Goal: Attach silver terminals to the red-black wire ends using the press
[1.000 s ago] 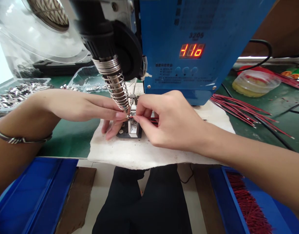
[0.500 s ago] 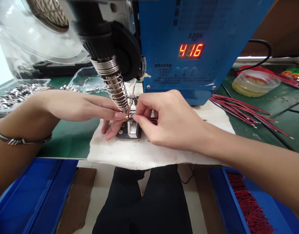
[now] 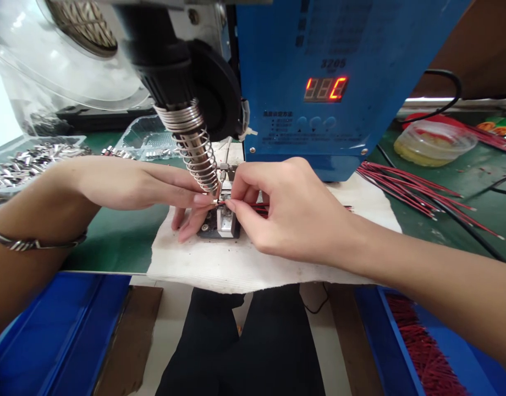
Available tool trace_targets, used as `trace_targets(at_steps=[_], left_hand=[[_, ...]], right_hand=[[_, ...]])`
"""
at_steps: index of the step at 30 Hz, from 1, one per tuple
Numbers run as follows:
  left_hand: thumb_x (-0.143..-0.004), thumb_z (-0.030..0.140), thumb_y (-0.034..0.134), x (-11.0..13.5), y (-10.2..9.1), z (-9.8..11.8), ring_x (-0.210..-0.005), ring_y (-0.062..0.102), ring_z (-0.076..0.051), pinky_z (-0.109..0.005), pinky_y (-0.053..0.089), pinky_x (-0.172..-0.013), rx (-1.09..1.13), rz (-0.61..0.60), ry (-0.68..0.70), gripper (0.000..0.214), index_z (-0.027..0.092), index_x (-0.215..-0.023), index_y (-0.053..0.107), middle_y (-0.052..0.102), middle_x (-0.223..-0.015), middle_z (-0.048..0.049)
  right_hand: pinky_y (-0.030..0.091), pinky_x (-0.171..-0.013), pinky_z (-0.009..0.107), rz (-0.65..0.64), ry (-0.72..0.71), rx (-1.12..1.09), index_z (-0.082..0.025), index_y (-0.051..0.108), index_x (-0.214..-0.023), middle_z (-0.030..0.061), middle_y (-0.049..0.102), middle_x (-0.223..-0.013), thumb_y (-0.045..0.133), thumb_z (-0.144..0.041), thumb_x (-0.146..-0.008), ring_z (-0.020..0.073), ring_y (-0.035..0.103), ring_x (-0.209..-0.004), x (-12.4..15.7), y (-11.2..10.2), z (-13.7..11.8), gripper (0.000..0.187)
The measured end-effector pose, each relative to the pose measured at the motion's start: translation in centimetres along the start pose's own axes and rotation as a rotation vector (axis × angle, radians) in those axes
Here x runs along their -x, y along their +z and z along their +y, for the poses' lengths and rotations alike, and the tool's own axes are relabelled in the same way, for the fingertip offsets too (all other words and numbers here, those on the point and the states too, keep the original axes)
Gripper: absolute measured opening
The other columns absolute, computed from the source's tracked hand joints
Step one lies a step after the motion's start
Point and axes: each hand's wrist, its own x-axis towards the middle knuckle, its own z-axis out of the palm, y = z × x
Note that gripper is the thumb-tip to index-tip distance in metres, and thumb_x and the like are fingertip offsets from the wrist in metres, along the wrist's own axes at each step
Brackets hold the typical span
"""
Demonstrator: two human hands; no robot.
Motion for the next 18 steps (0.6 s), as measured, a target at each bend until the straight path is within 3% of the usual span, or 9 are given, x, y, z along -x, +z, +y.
trace_targets(at_steps=[3,8,18], left_hand=[[-0.121,0.03,0.041,-0.09,0.02,-0.07,-0.081,0.075,-0.02,-0.026,0.064,-0.078,-0.011,0.0,0.007,0.042,0.023,-0.085,0.062,0.08,-0.084,-0.0053],[-0.118,0.034,0.053,-0.16,0.02,-0.11,-0.081,0.076,-0.022,-0.027,0.064,-0.078,0.008,0.005,0.012,0.035,0.024,-0.087,0.063,0.081,-0.085,-0.0061],[-0.12,0.033,0.047,0.01,-0.03,-0.19,-0.079,0.073,-0.021,-0.026,0.063,-0.076,0.014,0.013,0.012,0.042,0.022,-0.084,0.065,0.079,-0.082,-0.0084]], right_hand=[[0.05,-0.062,0.034,-0.004,0.012,0.01,-0.024,0.072,-0.082,-0.0009,0.08,-0.076,0.071,-0.016,-0.096,0.0168,0.07,-0.064,0.0,-0.03,0.02,0.017],[0.049,-0.06,0.033,0.007,-0.003,0.022,-0.026,0.072,-0.082,-0.0027,0.079,-0.075,0.072,-0.018,-0.096,0.016,0.07,-0.062,0.0,-0.06,0.1,0.016],[0.052,-0.062,0.036,0.008,-0.005,0.025,-0.025,0.071,-0.082,-0.0021,0.077,-0.071,0.071,-0.012,-0.096,0.0185,0.071,-0.061,-0.11,0.13,-0.14,0.019]])
